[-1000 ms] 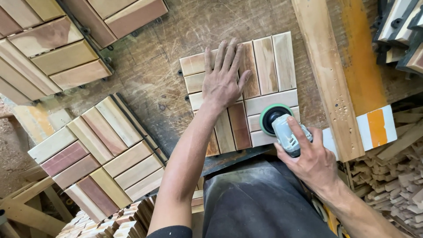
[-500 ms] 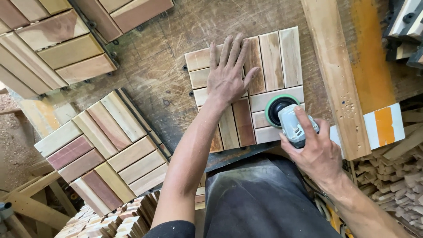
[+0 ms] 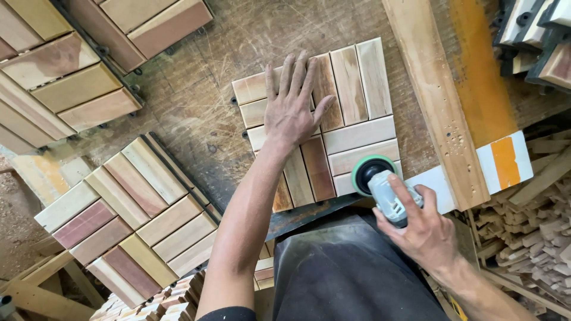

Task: Sanding the surface of interlocking wooden floor tiles using a random orbital sander on a workbench.

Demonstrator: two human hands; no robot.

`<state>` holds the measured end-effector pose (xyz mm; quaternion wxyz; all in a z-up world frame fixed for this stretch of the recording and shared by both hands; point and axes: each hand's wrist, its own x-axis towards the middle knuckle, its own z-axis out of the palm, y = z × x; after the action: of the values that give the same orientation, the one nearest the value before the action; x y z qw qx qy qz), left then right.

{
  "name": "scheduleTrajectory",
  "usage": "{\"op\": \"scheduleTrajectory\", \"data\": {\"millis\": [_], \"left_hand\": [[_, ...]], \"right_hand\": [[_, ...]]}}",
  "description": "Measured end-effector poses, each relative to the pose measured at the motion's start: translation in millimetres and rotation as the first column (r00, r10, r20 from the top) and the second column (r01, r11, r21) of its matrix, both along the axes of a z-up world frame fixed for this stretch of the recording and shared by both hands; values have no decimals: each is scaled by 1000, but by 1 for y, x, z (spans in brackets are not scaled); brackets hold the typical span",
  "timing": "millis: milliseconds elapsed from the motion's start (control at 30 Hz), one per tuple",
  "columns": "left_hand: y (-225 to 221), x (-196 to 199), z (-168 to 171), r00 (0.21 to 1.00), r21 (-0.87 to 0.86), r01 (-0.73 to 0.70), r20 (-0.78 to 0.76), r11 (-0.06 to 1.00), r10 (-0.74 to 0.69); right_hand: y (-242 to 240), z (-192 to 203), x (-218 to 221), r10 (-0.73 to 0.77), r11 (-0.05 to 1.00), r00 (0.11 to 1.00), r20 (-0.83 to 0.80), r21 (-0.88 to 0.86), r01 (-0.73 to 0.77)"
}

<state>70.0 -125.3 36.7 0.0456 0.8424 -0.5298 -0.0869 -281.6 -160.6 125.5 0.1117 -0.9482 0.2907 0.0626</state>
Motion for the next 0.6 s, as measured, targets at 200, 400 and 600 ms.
{"op": "scheduleTrajectory", "data": {"millis": [200, 400, 600], "left_hand": [[-1, 0, 0, 1000, 0, -3, 13, 1000, 3], [0, 0, 3, 1000, 23, 7, -2, 1000, -7], [-1, 1, 3, 1000, 20, 18, 4, 1000, -19]], "right_hand": [[-20, 18, -4, -117, 993, 990, 77, 4, 117], [-21, 10, -21, -226, 974, 971, 73, 51, 223], [8, 8, -16, -78, 997, 997, 26, 0, 78]]}}
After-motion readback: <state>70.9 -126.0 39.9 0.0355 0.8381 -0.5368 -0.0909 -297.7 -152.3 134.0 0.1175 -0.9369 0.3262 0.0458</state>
